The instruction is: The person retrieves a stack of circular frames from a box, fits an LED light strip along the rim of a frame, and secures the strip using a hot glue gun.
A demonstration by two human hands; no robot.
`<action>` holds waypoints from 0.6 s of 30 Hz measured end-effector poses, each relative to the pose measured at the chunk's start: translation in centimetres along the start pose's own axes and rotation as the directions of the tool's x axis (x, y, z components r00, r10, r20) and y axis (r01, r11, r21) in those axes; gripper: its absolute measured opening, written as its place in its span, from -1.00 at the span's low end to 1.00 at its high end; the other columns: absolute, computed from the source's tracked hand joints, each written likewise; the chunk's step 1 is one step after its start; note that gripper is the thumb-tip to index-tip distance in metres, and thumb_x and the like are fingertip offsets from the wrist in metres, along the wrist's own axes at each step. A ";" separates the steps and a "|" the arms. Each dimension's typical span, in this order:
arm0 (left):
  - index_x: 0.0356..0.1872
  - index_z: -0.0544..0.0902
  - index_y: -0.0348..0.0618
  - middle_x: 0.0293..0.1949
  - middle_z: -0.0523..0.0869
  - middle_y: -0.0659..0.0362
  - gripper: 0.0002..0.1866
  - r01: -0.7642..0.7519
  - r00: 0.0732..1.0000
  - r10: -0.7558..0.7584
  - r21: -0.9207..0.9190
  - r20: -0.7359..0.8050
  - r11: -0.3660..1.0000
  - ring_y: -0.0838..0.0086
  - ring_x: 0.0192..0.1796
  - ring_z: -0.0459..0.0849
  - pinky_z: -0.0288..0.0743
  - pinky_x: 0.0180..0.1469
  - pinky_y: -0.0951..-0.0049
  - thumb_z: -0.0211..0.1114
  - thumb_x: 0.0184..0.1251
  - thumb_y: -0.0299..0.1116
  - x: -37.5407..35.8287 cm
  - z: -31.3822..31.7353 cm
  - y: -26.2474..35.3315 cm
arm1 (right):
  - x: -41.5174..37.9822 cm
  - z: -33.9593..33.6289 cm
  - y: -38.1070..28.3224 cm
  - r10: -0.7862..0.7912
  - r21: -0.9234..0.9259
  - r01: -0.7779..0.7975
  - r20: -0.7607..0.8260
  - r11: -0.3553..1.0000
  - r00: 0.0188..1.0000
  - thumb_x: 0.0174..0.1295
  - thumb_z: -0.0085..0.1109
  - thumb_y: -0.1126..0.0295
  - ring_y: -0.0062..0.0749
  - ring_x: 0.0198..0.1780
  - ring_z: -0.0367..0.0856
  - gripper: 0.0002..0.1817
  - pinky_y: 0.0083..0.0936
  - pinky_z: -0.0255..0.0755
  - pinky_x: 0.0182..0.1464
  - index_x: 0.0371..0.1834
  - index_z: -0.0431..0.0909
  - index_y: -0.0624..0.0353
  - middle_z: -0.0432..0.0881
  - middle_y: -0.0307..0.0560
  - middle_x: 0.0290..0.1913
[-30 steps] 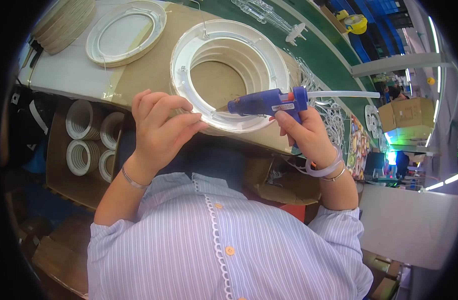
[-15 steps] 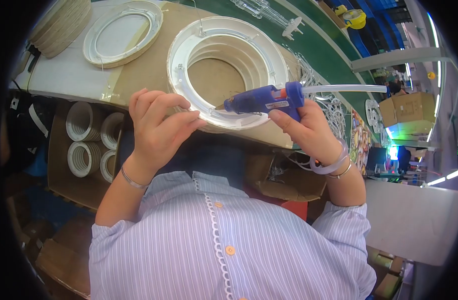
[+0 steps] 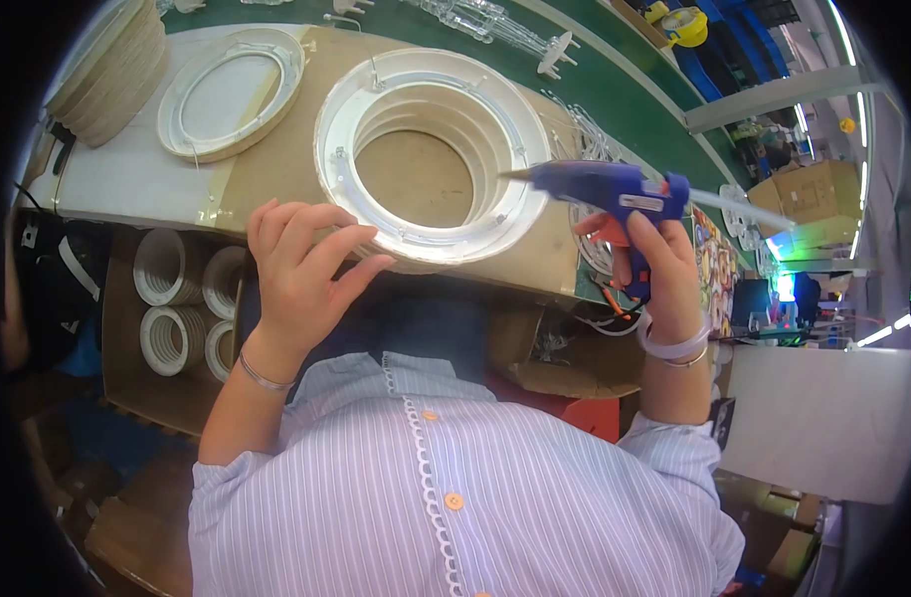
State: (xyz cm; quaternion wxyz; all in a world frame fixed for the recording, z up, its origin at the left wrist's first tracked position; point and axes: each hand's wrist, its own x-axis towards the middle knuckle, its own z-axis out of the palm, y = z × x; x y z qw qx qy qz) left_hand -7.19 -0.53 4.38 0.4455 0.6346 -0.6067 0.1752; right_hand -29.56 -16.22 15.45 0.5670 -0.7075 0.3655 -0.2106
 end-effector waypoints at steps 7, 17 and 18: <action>-0.04 0.28 -0.28 -0.66 0.44 0.27 -0.59 0.538 0.817 -0.566 -0.508 0.115 0.673 0.72 -0.62 0.38 0.22 -0.56 0.77 0.21 0.11 -0.47 -0.7 0.5 -0.6 | 0.3 -1.0 9.5 -0.237 0.181 0.375 -0.516 0.909 0.823 0.18 -0.15 0.24 -0.69 -0.64 0.28 -0.67 -0.75 0.24 -0.60 -0.26 0.45 0.34 0.54 -0.05 -0.34; 0.26 -0.07 -0.38 -0.66 0.56 0.16 -0.22 0.772 0.607 -0.608 -0.564 0.512 0.295 0.57 -0.69 0.50 0.32 -0.64 0.65 0.21 0.13 -0.34 0.7 0.9 0.4 | 3.4 2.7 18.6 -0.235 0.168 0.367 -0.518 0.915 0.823 0.22 -0.12 0.32 -0.77 -0.62 0.27 -0.69 -0.78 0.31 -0.38 -0.10 0.39 0.35 0.54 -0.10 -0.23; 0.26 -0.07 -0.38 -0.66 0.56 0.16 -0.22 0.771 0.609 -0.617 -0.554 0.499 0.314 0.57 -0.69 0.50 0.32 -0.64 0.65 0.21 0.13 -0.34 0.6 0.4 0.1 | 3.8 3.1 19.3 -0.237 0.189 0.377 -0.511 0.907 0.826 0.22 -0.12 0.32 -0.77 -0.62 0.27 -0.69 -0.78 0.31 -0.38 -0.10 0.39 0.35 0.54 -0.10 -0.23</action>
